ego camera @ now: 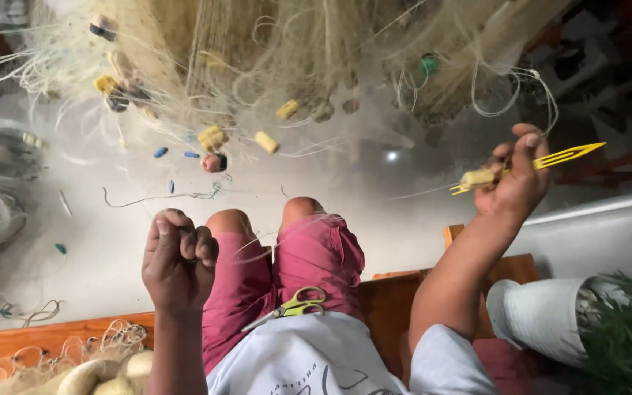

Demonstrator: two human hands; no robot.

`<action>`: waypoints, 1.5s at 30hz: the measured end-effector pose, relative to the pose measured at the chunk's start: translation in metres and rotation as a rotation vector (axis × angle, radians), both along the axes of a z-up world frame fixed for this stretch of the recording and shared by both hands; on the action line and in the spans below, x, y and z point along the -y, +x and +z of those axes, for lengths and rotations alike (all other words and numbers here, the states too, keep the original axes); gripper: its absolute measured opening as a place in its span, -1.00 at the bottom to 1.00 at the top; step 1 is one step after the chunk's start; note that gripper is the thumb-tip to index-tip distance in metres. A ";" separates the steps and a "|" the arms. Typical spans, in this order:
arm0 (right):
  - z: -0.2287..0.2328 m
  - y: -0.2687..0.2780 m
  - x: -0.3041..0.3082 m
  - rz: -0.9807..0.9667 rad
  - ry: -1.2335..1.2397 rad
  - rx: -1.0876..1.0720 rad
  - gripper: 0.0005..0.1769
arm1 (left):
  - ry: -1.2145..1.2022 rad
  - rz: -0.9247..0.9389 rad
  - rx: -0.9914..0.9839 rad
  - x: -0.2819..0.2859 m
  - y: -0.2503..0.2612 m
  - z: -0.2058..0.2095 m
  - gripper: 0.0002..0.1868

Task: Repairing or assembling a fishing net using a net needle and scissors to tie knots and trim twine.

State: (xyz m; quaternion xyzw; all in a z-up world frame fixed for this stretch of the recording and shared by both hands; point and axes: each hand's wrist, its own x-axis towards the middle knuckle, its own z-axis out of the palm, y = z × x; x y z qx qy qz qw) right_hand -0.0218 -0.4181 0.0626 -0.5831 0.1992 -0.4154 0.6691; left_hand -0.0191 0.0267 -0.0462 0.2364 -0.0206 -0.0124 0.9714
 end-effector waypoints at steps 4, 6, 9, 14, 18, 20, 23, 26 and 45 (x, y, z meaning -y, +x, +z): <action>-0.006 0.002 -0.022 0.049 -0.020 -0.043 -0.76 | -0.113 -0.002 0.012 -0.018 -0.007 0.003 -0.79; -0.010 0.004 -0.032 0.071 -0.026 -0.016 -0.78 | -0.166 0.006 0.021 -0.024 -0.012 0.009 -0.80; -0.010 0.011 -0.043 0.072 0.003 -0.039 -0.72 | -0.208 0.027 0.027 -0.026 -0.021 0.021 -0.80; -0.016 0.028 -0.017 0.086 -0.046 0.033 -0.71 | -0.239 0.016 0.100 -0.008 -0.040 0.025 -0.91; -0.003 0.041 -0.007 0.128 -0.071 0.097 -0.69 | -0.260 0.009 0.134 0.007 -0.058 0.041 -0.89; -0.005 0.052 0.006 0.083 -0.099 0.127 -0.75 | -0.334 -0.057 0.183 0.011 -0.069 0.050 -0.86; -0.011 0.071 0.036 0.052 -0.053 0.239 -0.72 | -0.321 -0.036 0.178 0.003 -0.079 0.060 -0.89; -0.008 0.084 0.025 0.100 -0.001 0.241 -0.94 | -0.189 0.099 0.094 0.004 -0.076 0.058 -0.94; -0.101 0.012 -0.201 1.180 0.558 0.127 -0.04 | -0.246 -0.133 0.151 0.110 -0.066 0.037 -0.84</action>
